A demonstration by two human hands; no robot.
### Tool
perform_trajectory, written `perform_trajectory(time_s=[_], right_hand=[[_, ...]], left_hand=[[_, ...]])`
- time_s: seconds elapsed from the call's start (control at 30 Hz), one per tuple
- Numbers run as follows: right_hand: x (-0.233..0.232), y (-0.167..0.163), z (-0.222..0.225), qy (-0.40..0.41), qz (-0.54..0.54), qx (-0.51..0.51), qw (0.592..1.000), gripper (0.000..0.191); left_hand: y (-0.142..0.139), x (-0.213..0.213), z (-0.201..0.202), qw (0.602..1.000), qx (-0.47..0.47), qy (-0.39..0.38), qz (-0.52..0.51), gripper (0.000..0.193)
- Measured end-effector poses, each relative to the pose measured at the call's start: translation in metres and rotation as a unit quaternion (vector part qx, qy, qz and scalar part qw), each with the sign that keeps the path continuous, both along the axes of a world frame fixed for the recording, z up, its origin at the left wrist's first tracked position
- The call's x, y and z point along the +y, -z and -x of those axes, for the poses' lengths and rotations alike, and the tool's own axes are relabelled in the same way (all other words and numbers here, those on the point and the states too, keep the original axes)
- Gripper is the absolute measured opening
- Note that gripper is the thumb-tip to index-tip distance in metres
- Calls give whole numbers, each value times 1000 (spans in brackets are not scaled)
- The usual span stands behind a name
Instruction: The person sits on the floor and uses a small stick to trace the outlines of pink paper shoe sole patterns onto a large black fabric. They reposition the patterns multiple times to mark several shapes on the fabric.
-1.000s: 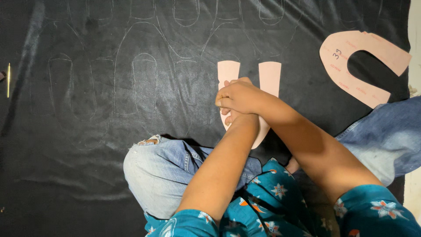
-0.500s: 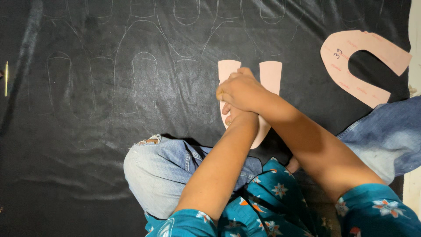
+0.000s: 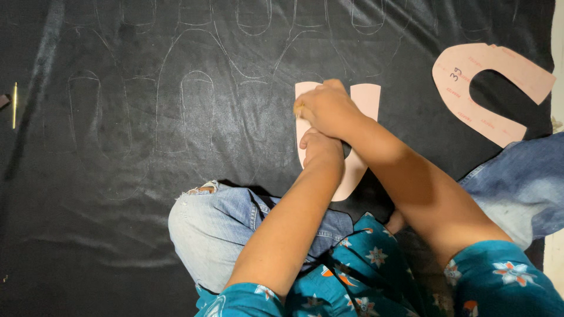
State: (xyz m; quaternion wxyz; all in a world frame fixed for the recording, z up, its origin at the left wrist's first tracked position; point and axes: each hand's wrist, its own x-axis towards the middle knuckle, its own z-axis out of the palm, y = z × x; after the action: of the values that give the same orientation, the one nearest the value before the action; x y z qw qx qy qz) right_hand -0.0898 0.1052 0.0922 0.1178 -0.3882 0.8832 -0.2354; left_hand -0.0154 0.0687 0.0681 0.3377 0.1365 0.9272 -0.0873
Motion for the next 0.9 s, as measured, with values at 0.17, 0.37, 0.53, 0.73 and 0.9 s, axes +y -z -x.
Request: perform_trajectory(time_s=[0.17, 0.37, 0.53, 0.73, 0.9], right_hand=[[1, -2, 5, 11, 41, 26, 999, 18], [-2, -2, 10, 33, 67, 15, 997, 18], [-4, 2, 14, 29, 40, -10, 999, 17], [-7, 4, 23, 46, 84, 23, 995, 20], [-9, 5, 31, 49, 68, 32, 996, 21]], left_hand=[[1, -4, -4, 1000, -13, -23, -7, 76], [3, -7, -8, 988, 140, -44, 42, 65], [-7, -15, -9, 996, 77, -40, 1, 67], [-8, -21, -2, 996, 77, -44, -10, 70], [-6, -30, 2, 996, 62, -53, -36, 72]])
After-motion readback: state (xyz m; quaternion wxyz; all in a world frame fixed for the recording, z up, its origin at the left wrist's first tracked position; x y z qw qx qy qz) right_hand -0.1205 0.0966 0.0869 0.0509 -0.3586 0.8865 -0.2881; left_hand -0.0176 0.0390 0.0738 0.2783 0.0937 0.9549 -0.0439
